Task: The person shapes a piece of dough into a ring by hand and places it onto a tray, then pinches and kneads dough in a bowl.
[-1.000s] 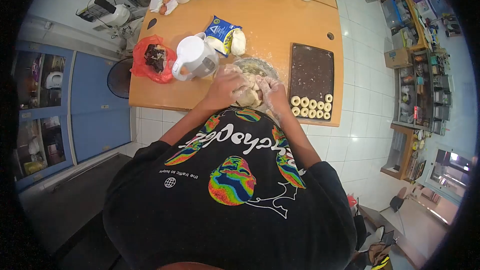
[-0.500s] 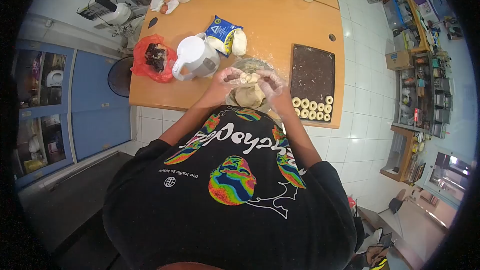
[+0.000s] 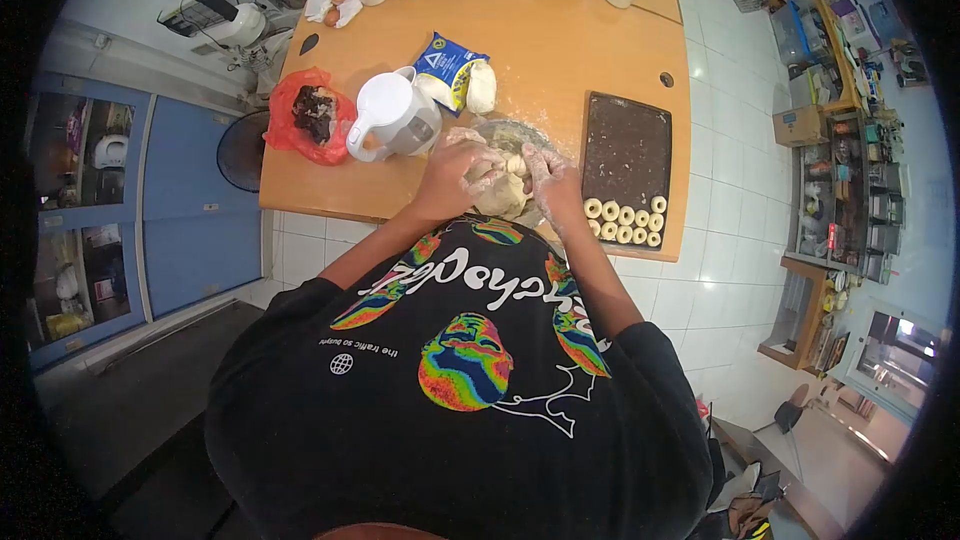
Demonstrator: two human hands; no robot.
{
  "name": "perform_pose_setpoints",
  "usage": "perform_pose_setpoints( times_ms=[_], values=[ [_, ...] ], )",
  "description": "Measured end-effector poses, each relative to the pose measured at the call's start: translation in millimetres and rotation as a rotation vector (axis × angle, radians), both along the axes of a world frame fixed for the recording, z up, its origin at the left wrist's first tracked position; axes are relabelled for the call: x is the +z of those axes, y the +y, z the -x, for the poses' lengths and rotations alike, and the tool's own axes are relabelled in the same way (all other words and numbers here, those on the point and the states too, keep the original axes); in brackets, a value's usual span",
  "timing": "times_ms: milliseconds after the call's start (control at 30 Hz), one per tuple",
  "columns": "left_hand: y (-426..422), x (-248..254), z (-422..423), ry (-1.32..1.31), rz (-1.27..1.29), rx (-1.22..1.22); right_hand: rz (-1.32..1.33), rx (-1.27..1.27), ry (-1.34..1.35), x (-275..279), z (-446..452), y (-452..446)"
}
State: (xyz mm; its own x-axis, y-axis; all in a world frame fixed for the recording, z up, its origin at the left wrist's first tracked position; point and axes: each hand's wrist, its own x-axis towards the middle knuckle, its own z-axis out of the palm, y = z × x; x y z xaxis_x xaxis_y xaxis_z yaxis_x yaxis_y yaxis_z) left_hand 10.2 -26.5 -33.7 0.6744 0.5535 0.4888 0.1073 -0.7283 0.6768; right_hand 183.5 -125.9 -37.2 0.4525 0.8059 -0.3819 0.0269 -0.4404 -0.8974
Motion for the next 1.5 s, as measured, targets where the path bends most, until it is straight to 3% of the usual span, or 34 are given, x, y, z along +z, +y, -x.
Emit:
perform_pose_setpoints(
  times_ms=[100, 167, 200, 267, 300, 367, 400, 467, 567, 767, 833, 900, 933, 1000, 1200, 1433, 1500],
  values=[
    [-0.4, -0.7, 1.5, 0.016, 0.193, 0.026, -0.124, -0.120, 0.198, -5.9, 0.1, -0.2],
    [-2.1, 2.5, 2.0, -0.022, 0.434, 0.042, -0.187, -0.094, 0.221, 0.2, 2.2, -2.8],
    [-2.4, -1.7, 2.1, -0.021, 0.436, 0.041, -0.251, -0.061, 0.240, 4.0, 4.0, -3.5],
    [-2.3, -15.8, 1.2, -0.147, 0.838, -0.042, -0.302, 0.019, 0.150, 1.1, 6.4, -6.9],
    [-2.6, -18.7, 0.5, -0.148, 0.841, -0.044, -0.352, 0.100, 0.059, -0.2, 6.6, -8.9],
    [-2.6, -24.1, 1.0, -0.103, 0.889, -0.094, -0.341, 0.091, 0.124, -1.2, 6.4, -10.4],
    [-1.7, -19.3, 2.1, -0.104, 0.888, -0.091, -0.334, 0.085, 0.191, -1.6, 6.8, -9.5],
    [0.5, -8.5, 4.3, 0.038, 0.626, -0.030, -0.318, 0.090, 0.217, -2.1, 6.5, -10.0],
    [2.1, -9.4, 3.4, -0.048, 0.459, 0.003, -0.287, 0.107, 0.186, -6.3, 2.6, -11.0],
    [-3.2, 11.5, 2.6, -0.090, 0.577, -0.013, -0.334, 0.178, -0.087, -4.2, 0.0, -8.3],
    [0.6, -3.4, 3.2, -0.074, 0.515, -0.026, -0.307, 0.199, -0.140, 0.6, 4.7, -6.8],
    [0.7, -8.7, 4.5, -0.058, 0.453, -0.035, -0.270, -0.048, 0.133, 2.1, 15.8, -5.0],
    [0.0, -6.1, 4.0, -0.060, 0.532, -0.002, -0.269, -0.046, 0.132, 2.5, 14.9, -4.9],
    [-0.4, -4.5, 4.4, -0.064, 0.609, 0.034, -0.393, -0.129, 0.526, 3.9, 12.3, -4.0],
    [1.1, -13.8, 7.5, -0.003, 0.507, 0.001, -0.299, 0.104, 0.223, 5.0, 11.0, -4.4],
    [0.4, -10.5, 6.0, 0.030, 0.457, -0.009, -0.211, -0.019, 0.193, 4.5, 12.0, -5.0],
    [-0.7, -11.7, 4.5, 0.026, 0.486, -0.013, -0.218, -0.069, 0.299, 3.9, 11.9, -5.9]
  ],
)
